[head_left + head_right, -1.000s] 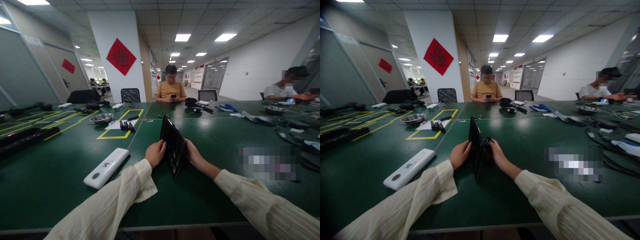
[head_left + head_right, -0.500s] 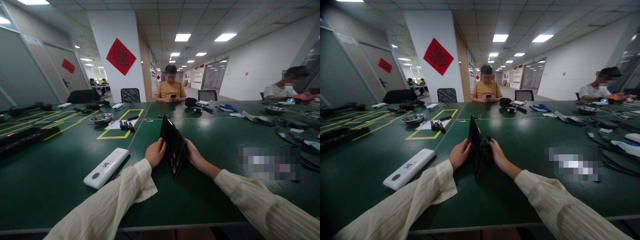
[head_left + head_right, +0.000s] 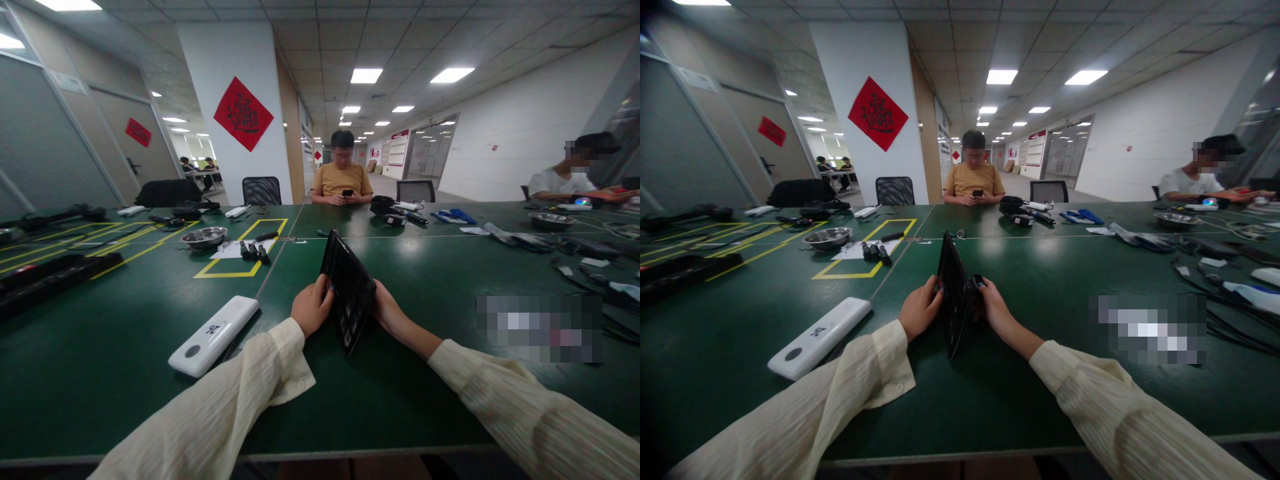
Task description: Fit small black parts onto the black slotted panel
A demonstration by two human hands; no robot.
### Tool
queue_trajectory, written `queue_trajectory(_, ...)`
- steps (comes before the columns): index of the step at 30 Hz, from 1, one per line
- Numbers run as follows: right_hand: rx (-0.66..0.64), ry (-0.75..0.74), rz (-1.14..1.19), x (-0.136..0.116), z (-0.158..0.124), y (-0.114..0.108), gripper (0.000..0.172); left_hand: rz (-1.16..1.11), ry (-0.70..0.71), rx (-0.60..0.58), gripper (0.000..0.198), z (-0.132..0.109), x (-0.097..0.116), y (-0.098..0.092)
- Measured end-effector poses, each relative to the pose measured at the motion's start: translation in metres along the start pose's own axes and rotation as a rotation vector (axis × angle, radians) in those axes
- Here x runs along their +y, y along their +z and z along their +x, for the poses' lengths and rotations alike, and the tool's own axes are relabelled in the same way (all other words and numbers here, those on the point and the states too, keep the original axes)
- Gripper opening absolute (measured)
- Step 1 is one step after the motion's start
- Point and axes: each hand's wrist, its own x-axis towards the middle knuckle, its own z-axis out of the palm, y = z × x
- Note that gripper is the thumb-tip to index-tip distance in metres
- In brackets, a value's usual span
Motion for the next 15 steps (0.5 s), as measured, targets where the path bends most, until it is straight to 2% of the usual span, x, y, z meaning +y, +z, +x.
queue_trajectory(15, -0.016, 0.009, -0.023, 0.0023, 0.0002, -0.0035, 0.046, 0.056, -0.027, -0.045, 0.028, 0.0021, -0.0024, 0.0018)
